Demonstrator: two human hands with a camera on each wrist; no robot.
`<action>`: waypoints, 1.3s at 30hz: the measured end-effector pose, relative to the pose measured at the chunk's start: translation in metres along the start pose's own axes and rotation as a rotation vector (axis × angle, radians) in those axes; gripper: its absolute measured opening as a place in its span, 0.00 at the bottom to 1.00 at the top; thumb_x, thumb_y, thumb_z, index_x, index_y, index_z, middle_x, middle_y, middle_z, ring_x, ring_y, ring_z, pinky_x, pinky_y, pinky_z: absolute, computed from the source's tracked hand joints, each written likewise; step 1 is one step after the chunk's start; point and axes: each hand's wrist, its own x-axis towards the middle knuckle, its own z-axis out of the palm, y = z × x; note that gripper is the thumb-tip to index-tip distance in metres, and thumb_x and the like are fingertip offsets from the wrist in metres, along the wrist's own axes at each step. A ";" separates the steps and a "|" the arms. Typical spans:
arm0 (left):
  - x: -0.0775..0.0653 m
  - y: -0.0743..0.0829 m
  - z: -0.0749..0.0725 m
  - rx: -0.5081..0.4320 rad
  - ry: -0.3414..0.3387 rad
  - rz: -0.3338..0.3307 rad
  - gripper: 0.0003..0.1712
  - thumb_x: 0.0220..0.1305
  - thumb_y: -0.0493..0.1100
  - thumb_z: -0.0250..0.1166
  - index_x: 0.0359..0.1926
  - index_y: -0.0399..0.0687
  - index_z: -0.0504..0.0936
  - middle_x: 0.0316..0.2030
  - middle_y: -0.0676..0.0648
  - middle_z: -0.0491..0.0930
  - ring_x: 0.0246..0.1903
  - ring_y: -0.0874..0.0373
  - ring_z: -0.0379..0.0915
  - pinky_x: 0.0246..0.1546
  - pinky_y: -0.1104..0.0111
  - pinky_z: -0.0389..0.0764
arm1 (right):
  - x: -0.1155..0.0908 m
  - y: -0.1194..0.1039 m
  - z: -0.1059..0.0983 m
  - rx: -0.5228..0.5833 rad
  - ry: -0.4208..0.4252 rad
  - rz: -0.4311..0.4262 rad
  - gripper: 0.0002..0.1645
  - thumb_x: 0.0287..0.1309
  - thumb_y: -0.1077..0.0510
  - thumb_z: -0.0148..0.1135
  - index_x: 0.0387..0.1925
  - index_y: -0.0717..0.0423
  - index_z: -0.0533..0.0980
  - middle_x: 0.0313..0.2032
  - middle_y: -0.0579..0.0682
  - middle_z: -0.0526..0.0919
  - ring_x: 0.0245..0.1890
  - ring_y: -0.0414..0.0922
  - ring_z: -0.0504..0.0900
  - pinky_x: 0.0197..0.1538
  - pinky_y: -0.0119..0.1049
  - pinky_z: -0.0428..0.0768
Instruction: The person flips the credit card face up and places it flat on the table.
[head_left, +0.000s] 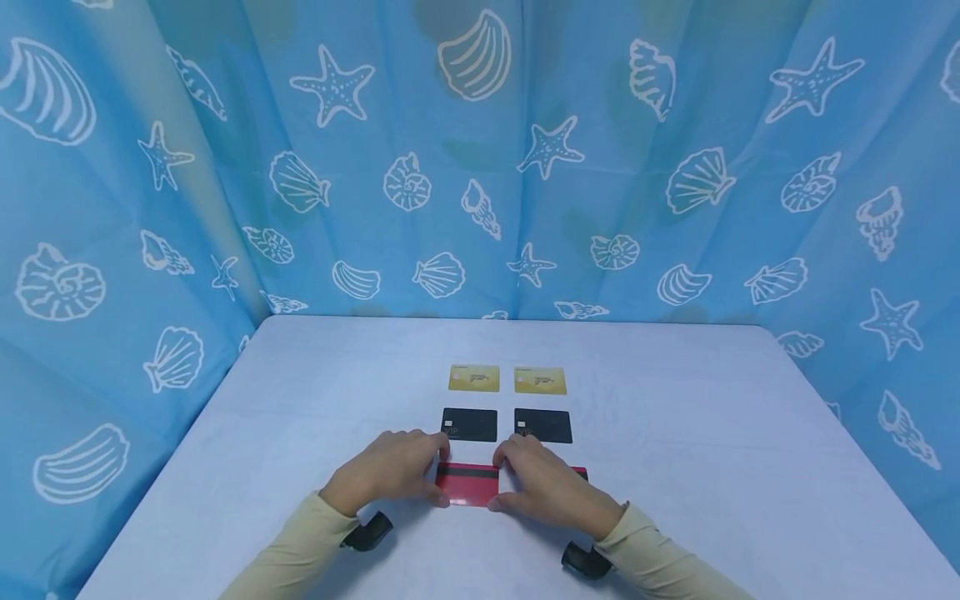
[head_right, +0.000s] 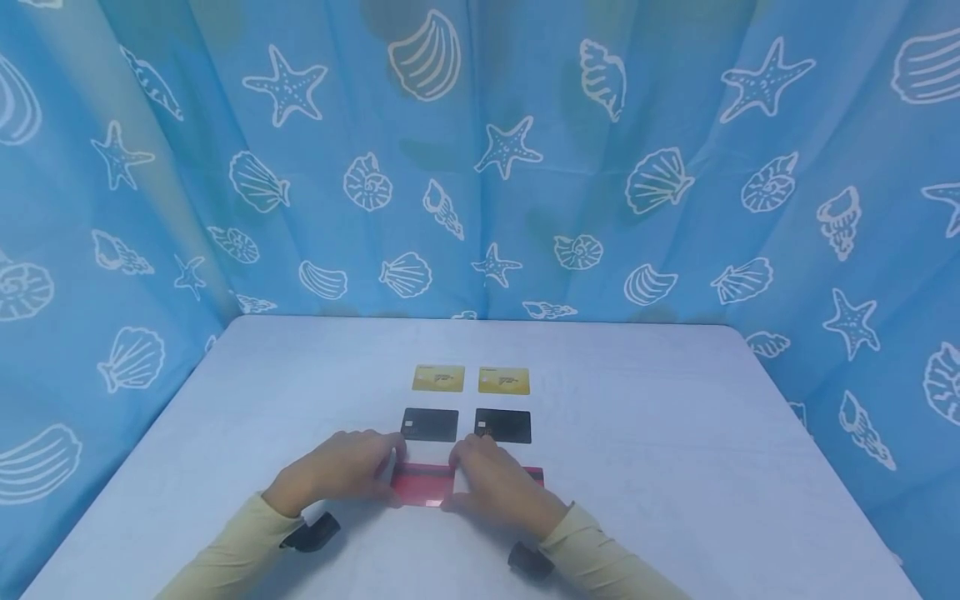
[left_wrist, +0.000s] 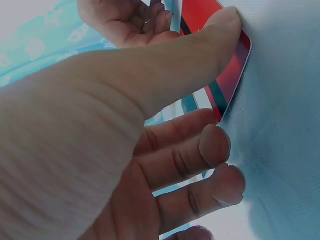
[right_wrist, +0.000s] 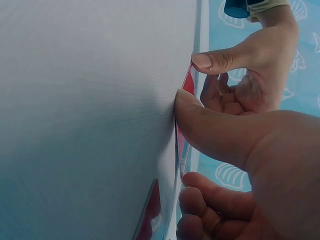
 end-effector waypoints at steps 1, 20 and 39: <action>0.000 0.000 0.000 -0.003 0.004 0.010 0.30 0.49 0.56 0.83 0.50 0.52 0.81 0.28 0.57 0.76 0.29 0.61 0.70 0.33 0.66 0.72 | 0.000 0.000 0.000 0.004 0.005 -0.008 0.30 0.49 0.47 0.82 0.50 0.51 0.79 0.42 0.42 0.79 0.44 0.40 0.72 0.51 0.40 0.79; -0.004 -0.003 0.000 0.008 0.085 0.083 0.27 0.51 0.52 0.83 0.47 0.50 0.80 0.27 0.56 0.75 0.26 0.62 0.68 0.28 0.69 0.69 | -0.003 0.000 -0.003 -0.039 0.047 -0.046 0.35 0.46 0.43 0.83 0.52 0.53 0.79 0.41 0.43 0.79 0.44 0.41 0.72 0.52 0.44 0.78; -0.003 -0.001 -0.003 0.014 0.054 0.057 0.36 0.54 0.62 0.79 0.58 0.52 0.78 0.28 0.56 0.75 0.27 0.63 0.70 0.28 0.69 0.71 | -0.003 -0.003 -0.010 -0.058 0.045 -0.007 0.36 0.48 0.42 0.82 0.55 0.49 0.78 0.40 0.42 0.79 0.45 0.40 0.73 0.49 0.44 0.79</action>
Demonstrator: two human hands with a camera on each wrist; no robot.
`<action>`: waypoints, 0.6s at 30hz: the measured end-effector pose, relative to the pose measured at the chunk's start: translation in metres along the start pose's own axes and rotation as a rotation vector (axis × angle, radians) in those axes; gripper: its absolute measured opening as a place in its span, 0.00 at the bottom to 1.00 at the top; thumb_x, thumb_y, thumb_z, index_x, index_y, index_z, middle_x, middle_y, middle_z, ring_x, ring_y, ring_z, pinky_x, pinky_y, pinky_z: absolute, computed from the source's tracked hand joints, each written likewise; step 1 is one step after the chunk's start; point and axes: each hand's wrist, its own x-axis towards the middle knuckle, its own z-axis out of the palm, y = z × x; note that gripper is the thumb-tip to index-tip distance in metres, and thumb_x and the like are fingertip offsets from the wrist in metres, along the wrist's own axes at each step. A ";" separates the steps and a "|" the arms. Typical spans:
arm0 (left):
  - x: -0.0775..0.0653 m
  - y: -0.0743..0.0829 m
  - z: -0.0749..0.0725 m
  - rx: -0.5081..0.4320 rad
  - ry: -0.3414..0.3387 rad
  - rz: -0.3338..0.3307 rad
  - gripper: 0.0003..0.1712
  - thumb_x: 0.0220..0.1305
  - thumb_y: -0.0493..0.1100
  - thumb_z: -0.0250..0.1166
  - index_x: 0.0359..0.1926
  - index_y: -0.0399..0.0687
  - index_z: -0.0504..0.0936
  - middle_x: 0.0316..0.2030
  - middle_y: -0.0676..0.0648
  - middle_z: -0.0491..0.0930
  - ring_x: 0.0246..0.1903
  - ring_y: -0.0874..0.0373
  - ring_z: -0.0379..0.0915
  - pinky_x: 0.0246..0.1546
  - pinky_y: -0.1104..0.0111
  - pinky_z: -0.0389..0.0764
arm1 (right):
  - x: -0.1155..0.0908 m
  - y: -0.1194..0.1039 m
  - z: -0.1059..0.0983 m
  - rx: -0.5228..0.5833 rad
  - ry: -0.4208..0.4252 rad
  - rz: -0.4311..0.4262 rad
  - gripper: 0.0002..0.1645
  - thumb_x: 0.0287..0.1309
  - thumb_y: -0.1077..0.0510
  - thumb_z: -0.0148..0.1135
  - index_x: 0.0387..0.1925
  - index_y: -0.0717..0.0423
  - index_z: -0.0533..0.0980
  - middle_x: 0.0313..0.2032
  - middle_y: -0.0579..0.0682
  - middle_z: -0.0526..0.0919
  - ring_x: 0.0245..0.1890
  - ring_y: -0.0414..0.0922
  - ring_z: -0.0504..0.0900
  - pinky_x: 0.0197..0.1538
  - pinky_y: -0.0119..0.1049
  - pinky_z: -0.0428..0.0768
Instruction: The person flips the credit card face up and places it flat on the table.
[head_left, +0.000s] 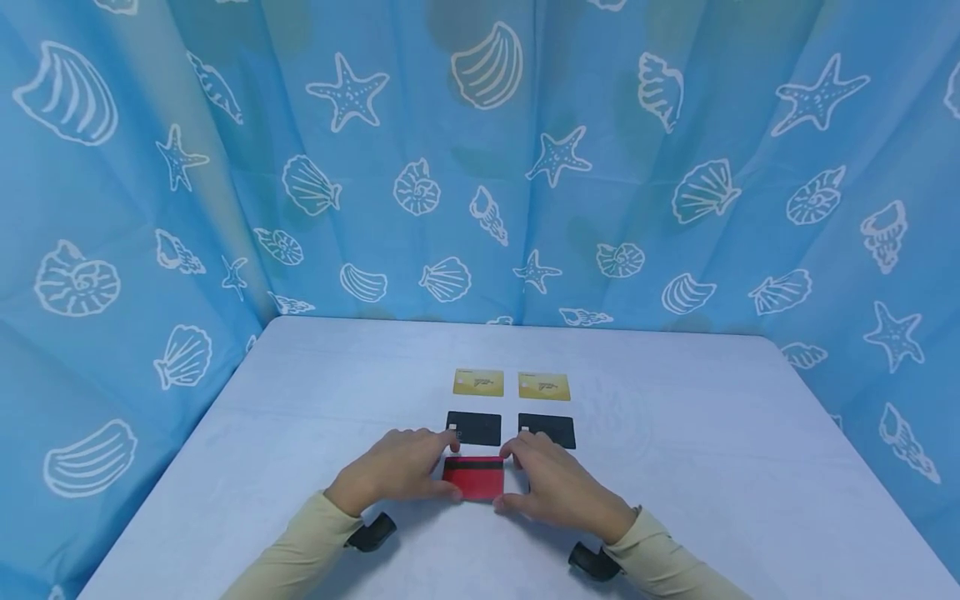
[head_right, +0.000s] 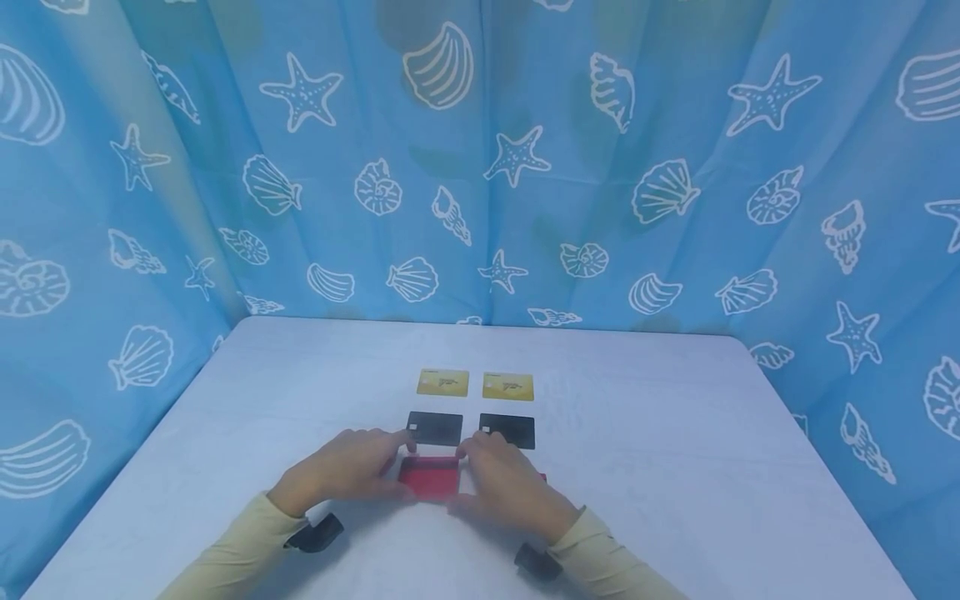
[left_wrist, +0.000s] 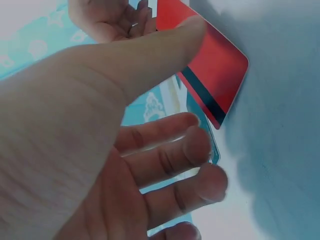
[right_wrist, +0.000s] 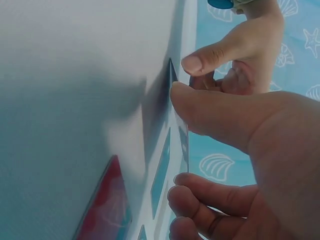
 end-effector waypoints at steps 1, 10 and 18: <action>0.000 0.000 0.000 -0.002 0.009 0.009 0.36 0.54 0.62 0.78 0.58 0.52 0.78 0.28 0.56 0.76 0.26 0.63 0.70 0.28 0.70 0.72 | 0.000 0.000 -0.001 0.001 0.001 -0.001 0.36 0.48 0.42 0.82 0.55 0.49 0.78 0.40 0.42 0.80 0.45 0.40 0.73 0.49 0.44 0.79; 0.001 0.006 0.001 -0.004 0.090 0.093 0.38 0.55 0.63 0.77 0.62 0.52 0.79 0.45 0.52 0.88 0.36 0.65 0.80 0.41 0.67 0.83 | -0.003 -0.004 -0.006 0.011 0.005 0.006 0.35 0.48 0.41 0.81 0.55 0.48 0.78 0.39 0.41 0.78 0.43 0.40 0.72 0.45 0.41 0.78; -0.001 0.015 0.002 -0.008 0.116 0.130 0.42 0.54 0.66 0.77 0.64 0.53 0.78 0.45 0.53 0.87 0.37 0.67 0.78 0.39 0.71 0.80 | -0.008 -0.006 -0.012 0.026 0.036 -0.023 0.36 0.49 0.41 0.81 0.56 0.49 0.78 0.39 0.42 0.78 0.42 0.40 0.72 0.41 0.36 0.76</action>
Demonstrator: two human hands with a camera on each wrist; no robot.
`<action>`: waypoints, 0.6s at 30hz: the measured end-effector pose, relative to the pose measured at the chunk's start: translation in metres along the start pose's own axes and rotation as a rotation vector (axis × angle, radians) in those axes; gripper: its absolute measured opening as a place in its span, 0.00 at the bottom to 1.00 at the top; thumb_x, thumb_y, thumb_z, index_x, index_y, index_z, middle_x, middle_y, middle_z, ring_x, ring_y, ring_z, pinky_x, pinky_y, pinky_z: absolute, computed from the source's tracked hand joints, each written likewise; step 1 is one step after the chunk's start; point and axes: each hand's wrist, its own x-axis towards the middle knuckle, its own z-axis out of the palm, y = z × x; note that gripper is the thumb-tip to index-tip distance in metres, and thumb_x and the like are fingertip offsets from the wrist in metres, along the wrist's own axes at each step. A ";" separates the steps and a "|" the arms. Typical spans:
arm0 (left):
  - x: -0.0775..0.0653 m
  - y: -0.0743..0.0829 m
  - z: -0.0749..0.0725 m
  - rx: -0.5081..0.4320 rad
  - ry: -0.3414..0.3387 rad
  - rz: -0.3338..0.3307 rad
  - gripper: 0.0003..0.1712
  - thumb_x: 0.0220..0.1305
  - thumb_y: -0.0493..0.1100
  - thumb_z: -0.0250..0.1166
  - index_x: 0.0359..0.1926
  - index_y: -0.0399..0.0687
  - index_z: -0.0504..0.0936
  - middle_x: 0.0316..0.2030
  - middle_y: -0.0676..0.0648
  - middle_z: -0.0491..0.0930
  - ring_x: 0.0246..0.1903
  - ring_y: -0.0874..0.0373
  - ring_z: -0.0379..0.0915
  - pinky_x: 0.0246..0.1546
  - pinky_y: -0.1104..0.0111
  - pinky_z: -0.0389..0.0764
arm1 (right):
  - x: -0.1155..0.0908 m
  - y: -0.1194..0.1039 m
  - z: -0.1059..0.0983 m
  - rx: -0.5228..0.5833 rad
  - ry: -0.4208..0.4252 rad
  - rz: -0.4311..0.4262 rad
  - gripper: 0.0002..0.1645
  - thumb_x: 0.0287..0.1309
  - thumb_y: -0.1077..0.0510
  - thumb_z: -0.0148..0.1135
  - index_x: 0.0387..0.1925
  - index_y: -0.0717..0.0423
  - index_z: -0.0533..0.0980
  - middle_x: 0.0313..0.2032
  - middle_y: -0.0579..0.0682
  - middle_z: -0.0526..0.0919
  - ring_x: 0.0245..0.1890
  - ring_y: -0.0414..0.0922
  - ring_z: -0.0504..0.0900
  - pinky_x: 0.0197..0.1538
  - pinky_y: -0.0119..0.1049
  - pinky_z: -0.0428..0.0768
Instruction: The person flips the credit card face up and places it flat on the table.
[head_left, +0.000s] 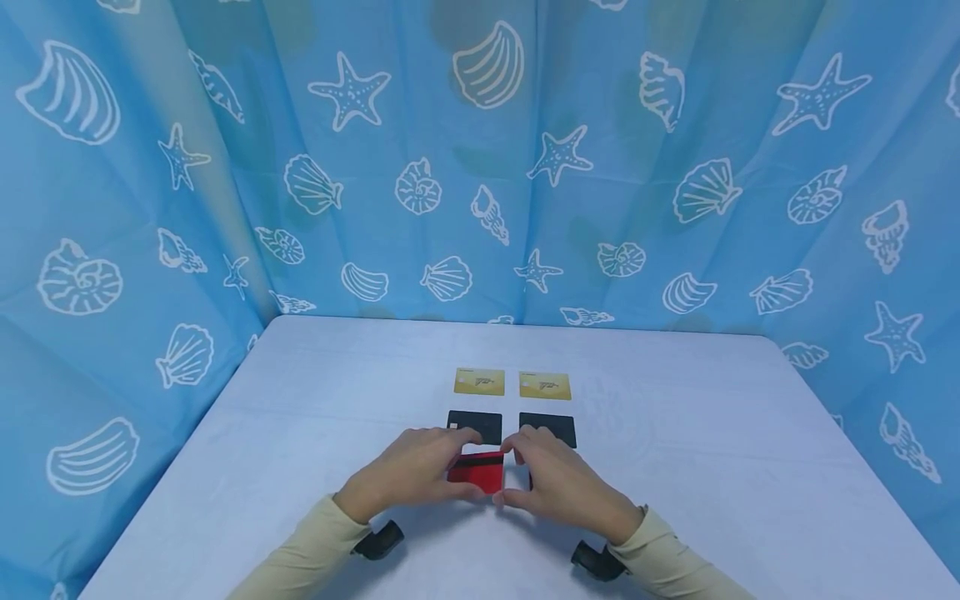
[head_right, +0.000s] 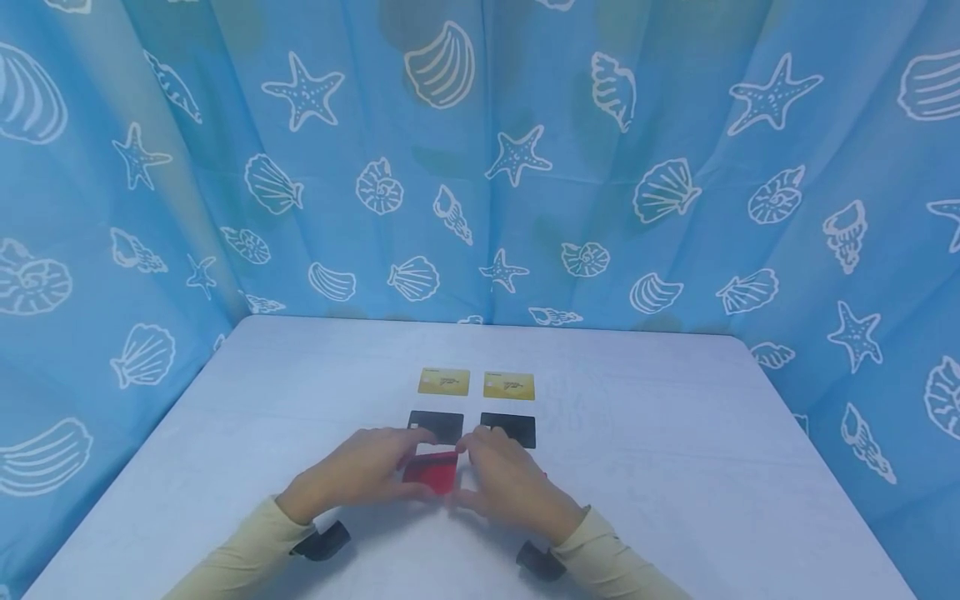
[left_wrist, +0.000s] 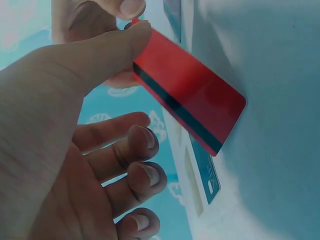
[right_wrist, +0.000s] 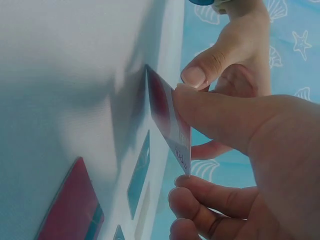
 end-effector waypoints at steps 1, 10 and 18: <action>0.000 0.001 0.001 0.002 0.000 0.001 0.42 0.53 0.66 0.77 0.65 0.53 0.77 0.45 0.53 0.87 0.37 0.67 0.78 0.40 0.71 0.81 | -0.001 0.000 -0.001 0.001 0.004 -0.004 0.36 0.49 0.41 0.81 0.56 0.49 0.78 0.39 0.42 0.78 0.42 0.39 0.72 0.40 0.36 0.76; 0.000 0.006 0.004 0.006 0.003 0.012 0.43 0.54 0.67 0.76 0.67 0.55 0.76 0.51 0.54 0.86 0.45 0.64 0.81 0.45 0.67 0.83 | -0.003 -0.002 -0.004 0.019 0.018 -0.021 0.36 0.49 0.41 0.81 0.57 0.49 0.78 0.40 0.42 0.78 0.42 0.40 0.71 0.38 0.33 0.75; 0.001 0.009 0.006 0.005 -0.006 0.020 0.43 0.55 0.67 0.75 0.67 0.55 0.76 0.51 0.55 0.86 0.45 0.64 0.82 0.43 0.69 0.83 | -0.004 -0.003 -0.004 0.024 0.022 -0.023 0.36 0.49 0.42 0.81 0.57 0.48 0.78 0.40 0.44 0.79 0.42 0.40 0.70 0.37 0.32 0.74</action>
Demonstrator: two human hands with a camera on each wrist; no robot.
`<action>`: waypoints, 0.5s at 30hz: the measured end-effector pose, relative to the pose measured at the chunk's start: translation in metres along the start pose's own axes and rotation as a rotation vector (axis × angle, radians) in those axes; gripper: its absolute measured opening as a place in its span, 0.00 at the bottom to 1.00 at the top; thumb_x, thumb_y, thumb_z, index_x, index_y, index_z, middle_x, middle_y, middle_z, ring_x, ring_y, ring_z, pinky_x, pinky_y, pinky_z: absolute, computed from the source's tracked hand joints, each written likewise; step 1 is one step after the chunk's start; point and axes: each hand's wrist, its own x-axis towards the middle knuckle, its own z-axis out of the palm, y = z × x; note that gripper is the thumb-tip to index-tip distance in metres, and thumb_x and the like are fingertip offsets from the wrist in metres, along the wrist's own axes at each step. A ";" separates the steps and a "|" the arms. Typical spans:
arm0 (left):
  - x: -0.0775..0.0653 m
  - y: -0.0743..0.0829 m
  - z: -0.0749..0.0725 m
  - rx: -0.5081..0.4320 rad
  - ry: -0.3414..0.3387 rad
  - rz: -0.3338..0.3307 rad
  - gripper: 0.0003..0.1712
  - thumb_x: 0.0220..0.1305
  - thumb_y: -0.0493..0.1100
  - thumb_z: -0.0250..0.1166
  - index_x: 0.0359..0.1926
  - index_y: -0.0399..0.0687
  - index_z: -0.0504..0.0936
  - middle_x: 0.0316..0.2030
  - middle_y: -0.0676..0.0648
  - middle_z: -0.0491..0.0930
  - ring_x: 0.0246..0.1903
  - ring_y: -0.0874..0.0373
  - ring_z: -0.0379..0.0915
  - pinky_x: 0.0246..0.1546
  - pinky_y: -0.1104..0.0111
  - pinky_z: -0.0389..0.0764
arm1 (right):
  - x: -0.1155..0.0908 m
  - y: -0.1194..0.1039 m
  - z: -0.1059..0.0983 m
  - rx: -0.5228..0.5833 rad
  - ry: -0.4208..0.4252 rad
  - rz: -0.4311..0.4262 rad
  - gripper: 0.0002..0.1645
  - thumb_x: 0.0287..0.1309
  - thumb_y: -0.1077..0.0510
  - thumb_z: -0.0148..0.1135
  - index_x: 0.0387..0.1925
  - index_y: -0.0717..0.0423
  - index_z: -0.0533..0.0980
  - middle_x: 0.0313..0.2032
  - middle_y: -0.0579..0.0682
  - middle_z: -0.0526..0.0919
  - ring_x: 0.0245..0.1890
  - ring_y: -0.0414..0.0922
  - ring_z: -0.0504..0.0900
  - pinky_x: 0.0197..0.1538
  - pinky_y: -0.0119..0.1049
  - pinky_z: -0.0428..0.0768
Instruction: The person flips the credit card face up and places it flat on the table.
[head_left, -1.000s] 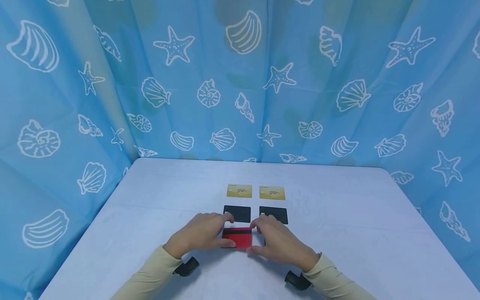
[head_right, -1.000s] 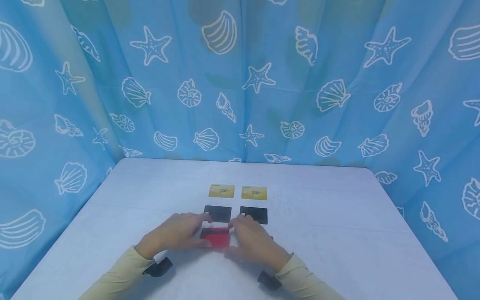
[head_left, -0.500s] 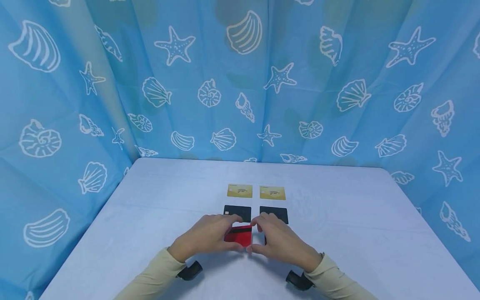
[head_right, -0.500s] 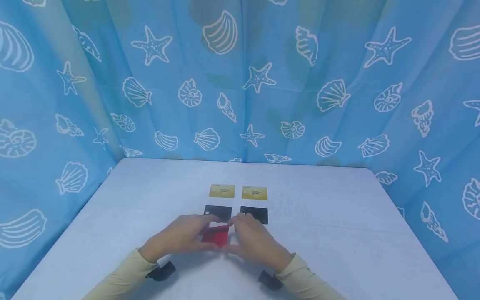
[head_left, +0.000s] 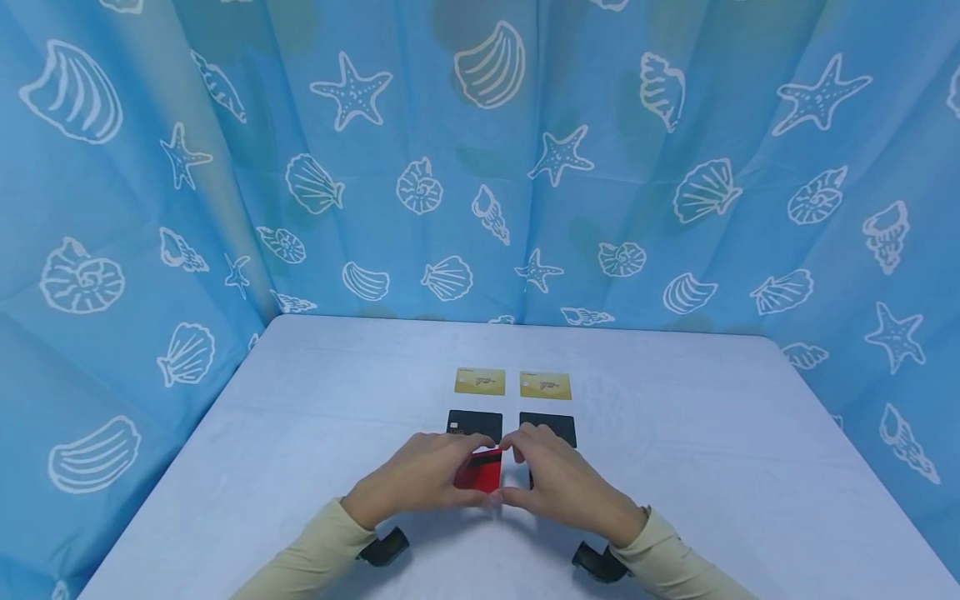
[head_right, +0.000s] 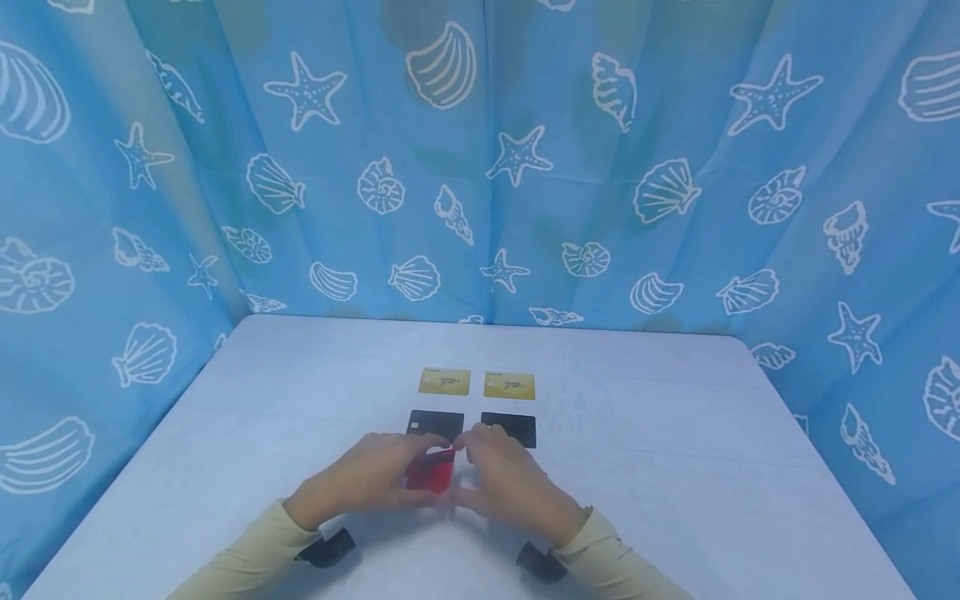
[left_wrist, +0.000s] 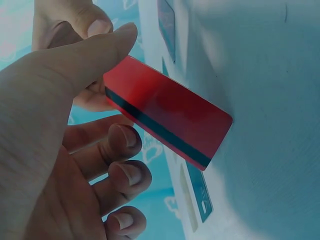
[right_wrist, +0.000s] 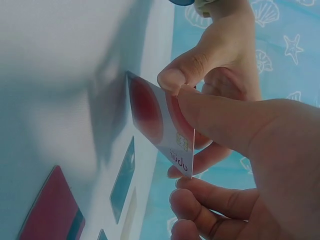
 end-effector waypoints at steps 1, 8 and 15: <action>0.000 0.000 0.000 -0.003 0.000 0.000 0.43 0.55 0.67 0.75 0.67 0.55 0.76 0.51 0.55 0.86 0.45 0.64 0.82 0.43 0.69 0.83 | 0.000 0.000 0.000 -0.001 -0.001 0.000 0.36 0.49 0.41 0.81 0.57 0.48 0.78 0.40 0.44 0.79 0.42 0.40 0.70 0.37 0.32 0.74; 0.001 0.000 0.002 -0.007 0.011 0.013 0.42 0.55 0.68 0.74 0.66 0.55 0.76 0.48 0.56 0.87 0.42 0.66 0.81 0.41 0.71 0.82 | -0.002 -0.003 -0.002 -0.014 0.014 -0.014 0.36 0.49 0.40 0.80 0.57 0.48 0.78 0.40 0.44 0.79 0.42 0.40 0.70 0.36 0.31 0.73; 0.000 0.001 0.000 -0.029 0.008 0.008 0.42 0.55 0.68 0.74 0.65 0.55 0.76 0.45 0.56 0.87 0.39 0.67 0.80 0.40 0.72 0.81 | -0.003 -0.005 -0.003 -0.031 0.018 -0.012 0.36 0.49 0.40 0.80 0.57 0.48 0.78 0.40 0.44 0.79 0.43 0.39 0.70 0.37 0.31 0.74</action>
